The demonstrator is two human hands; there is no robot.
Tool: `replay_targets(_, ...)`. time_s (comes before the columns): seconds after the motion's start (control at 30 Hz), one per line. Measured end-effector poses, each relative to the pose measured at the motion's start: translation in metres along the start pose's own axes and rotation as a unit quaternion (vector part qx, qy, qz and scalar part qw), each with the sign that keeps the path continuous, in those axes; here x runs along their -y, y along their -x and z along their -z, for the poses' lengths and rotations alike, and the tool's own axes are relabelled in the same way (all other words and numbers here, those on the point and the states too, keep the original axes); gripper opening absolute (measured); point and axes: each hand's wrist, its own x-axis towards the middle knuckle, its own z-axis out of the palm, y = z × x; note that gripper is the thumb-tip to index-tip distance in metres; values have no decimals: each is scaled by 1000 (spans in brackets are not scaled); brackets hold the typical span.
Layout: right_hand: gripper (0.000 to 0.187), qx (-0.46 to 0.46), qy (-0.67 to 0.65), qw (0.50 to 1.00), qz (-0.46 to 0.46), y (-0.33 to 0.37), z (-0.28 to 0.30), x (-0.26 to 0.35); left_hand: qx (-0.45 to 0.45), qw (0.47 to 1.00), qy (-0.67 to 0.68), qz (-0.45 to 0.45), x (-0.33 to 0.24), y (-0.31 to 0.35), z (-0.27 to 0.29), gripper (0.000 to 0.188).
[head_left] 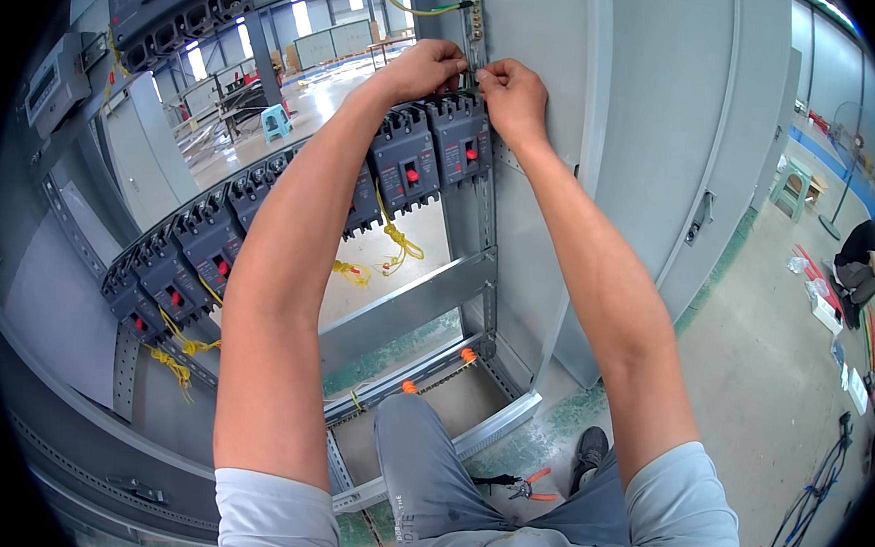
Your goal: The person sits on the floor in front of an open electrical panel and organizes wires using zip ties and pliers. They repeatedly bundle wires, secure them with zip ties, and trim the excess ends.
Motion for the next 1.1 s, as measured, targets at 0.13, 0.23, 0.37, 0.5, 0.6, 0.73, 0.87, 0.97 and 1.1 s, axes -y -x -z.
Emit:
replay_targets(0.13, 18, -1, -12, 1000, -12, -2, 0, 2, -1, 1000, 3, -6, -1, -2, -1, 25)
replay_targets(0.23, 18, -2, -3, 1000, -20, 1, 1, 8, -5, 1000, -3, -13, 0, -1, -3, 25)
replay_targets(0.37, 18, 24, 21, 999, -20, 1, 7, 15, 1, 1000, -10, -22, 2, -2, -3, 25)
replay_targets(0.5, 15, 28, 3, 999, 17, 2, 11, 12, 6, 1000, -10, -26, -1, -3, -2, 24)
replay_targets(0.6, 17, 20, 35, 999, 13, 5, 11, 16, 2, 999, 5, -36, -4, 2, -3, 24)
replay_targets(0.73, 19, -3, 57, 998, 15, 0, 10, 14, -20, 993, 29, -115, -8, 4, -6, 26)
replay_targets(0.87, 20, 7, 66, 998, 20, 2, 11, 9, 5, 994, -15, -108, -8, 2, -2, 21)
replay_targets(0.97, 21, 11, 46, 999, 17, 4, 12, 10, -6, 991, -63, -120, -5, -1, -3, 20)
replay_targets(1.1, 22, 25, 39, 999, 14, 2, 19, 12, -43, 982, -117, -145, -8, -2, -6, 19)
